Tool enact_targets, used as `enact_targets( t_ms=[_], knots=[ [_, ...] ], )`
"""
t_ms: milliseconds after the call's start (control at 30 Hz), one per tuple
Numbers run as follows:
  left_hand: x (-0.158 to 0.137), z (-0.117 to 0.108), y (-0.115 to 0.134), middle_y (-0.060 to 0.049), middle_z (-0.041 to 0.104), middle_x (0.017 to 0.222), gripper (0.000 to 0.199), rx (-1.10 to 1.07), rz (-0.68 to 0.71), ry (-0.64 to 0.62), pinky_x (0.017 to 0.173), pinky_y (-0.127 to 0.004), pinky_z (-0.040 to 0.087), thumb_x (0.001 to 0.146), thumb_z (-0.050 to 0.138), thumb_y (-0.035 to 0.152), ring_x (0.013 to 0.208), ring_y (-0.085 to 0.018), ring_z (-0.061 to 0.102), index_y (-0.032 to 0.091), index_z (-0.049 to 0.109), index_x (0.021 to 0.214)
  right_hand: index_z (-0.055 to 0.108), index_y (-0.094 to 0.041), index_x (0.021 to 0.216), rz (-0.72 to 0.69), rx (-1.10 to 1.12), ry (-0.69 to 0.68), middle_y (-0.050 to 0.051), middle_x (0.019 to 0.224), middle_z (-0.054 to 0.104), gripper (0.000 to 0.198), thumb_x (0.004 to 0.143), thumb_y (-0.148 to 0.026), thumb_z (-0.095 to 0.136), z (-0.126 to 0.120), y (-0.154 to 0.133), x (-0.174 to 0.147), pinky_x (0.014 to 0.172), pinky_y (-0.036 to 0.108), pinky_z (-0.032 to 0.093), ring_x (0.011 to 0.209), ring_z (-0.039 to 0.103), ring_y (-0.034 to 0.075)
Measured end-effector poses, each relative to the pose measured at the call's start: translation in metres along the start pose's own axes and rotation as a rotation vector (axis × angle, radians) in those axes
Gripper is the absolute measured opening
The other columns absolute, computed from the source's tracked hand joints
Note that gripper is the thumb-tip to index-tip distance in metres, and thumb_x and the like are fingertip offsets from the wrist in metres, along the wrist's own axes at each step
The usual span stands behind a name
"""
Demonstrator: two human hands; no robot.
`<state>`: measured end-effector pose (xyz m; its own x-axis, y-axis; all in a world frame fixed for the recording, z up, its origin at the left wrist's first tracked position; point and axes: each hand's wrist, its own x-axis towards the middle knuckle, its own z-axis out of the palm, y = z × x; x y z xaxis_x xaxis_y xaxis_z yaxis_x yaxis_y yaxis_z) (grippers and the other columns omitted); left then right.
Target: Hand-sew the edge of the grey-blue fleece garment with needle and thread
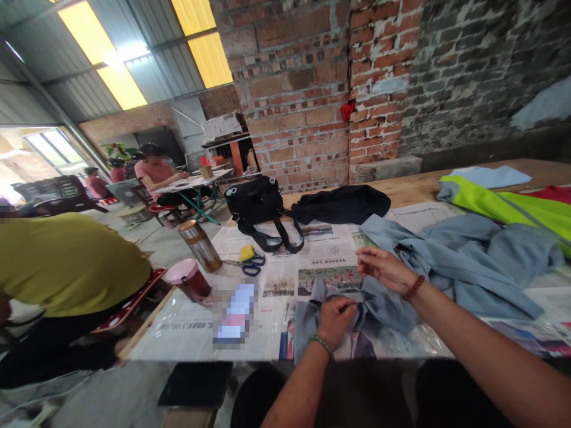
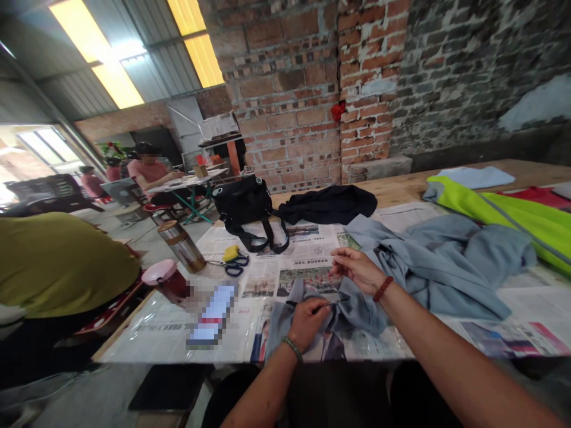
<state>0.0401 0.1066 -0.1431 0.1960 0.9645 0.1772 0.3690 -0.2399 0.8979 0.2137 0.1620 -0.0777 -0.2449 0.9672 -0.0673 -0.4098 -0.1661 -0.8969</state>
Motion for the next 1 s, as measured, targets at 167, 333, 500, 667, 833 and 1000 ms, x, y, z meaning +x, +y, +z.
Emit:
enact_targets(
  t_ms=[167, 333, 500, 667, 833, 1000],
  knots=[
    [0.0, 0.001, -0.005, -0.002, 0.066, 0.067, 0.012, 0.019, -0.031, 0.005, 0.063, -0.023, 0.045, 0.07, 0.059, 0.02, 0.065, -0.013, 0.056, 0.016, 0.07, 0.072, 0.055, -0.019, 0.078, -0.079, -0.025, 0.029, 0.0, 0.071, 0.063, 0.023, 0.066, -0.031, 0.07, -0.001, -0.012, 0.014, 0.055, 0.023, 0.048, 0.064, 0.064, 0.013],
    [0.001, 0.003, -0.009, -0.002, 0.066, 0.068, 0.013, 0.013, -0.044, 0.001, 0.063, -0.023, 0.045, 0.07, 0.058, 0.021, 0.066, -0.014, 0.056, 0.016, 0.07, 0.072, 0.056, -0.018, 0.077, -0.18, -0.083, 0.1, 0.0, 0.071, 0.064, 0.02, 0.066, -0.03, 0.069, -0.003, -0.033, 0.026, 0.053, 0.02, 0.048, 0.065, 0.065, 0.013],
    [0.0, 0.001, -0.005, -0.003, 0.067, 0.071, 0.013, -0.012, -0.05, 0.004, 0.066, -0.024, 0.046, 0.07, 0.058, 0.02, 0.069, -0.015, 0.058, 0.016, 0.07, 0.073, 0.057, -0.018, 0.077, -0.238, -0.113, 0.136, 0.0, 0.069, 0.064, 0.018, 0.067, -0.028, 0.069, -0.005, -0.049, 0.034, 0.051, 0.02, 0.049, 0.066, 0.065, 0.013],
    [0.0, 0.001, -0.002, -0.003, 0.067, 0.07, 0.013, -0.007, -0.042, 0.0, 0.066, -0.024, 0.046, 0.07, 0.058, 0.02, 0.069, -0.015, 0.058, 0.016, 0.07, 0.072, 0.056, -0.018, 0.076, -0.315, -0.106, 0.183, -0.001, 0.067, 0.063, 0.019, 0.066, -0.028, 0.069, -0.006, -0.062, 0.037, 0.051, 0.02, 0.049, 0.064, 0.065, 0.013],
    [0.001, 0.002, -0.003, -0.004, 0.068, 0.071, 0.014, -0.016, -0.04, 0.016, 0.066, -0.025, 0.047, 0.07, 0.058, 0.019, 0.069, -0.015, 0.058, 0.015, 0.071, 0.073, 0.054, -0.019, 0.077, -0.404, -0.126, 0.239, -0.002, 0.067, 0.062, 0.014, 0.071, -0.026, 0.065, -0.007, -0.083, 0.042, 0.053, 0.02, 0.049, 0.065, 0.065, 0.012],
    [0.001, 0.002, -0.003, -0.003, 0.067, 0.07, 0.014, 0.0, -0.015, 0.01, 0.066, -0.025, 0.047, 0.071, 0.058, 0.019, 0.069, -0.015, 0.058, 0.015, 0.071, 0.073, 0.052, -0.017, 0.076, -0.442, -0.161, 0.343, -0.002, 0.064, 0.06, 0.006, 0.079, -0.013, 0.053, -0.009, -0.112, 0.045, 0.051, 0.019, 0.049, 0.06, 0.064, 0.01]
  ],
)
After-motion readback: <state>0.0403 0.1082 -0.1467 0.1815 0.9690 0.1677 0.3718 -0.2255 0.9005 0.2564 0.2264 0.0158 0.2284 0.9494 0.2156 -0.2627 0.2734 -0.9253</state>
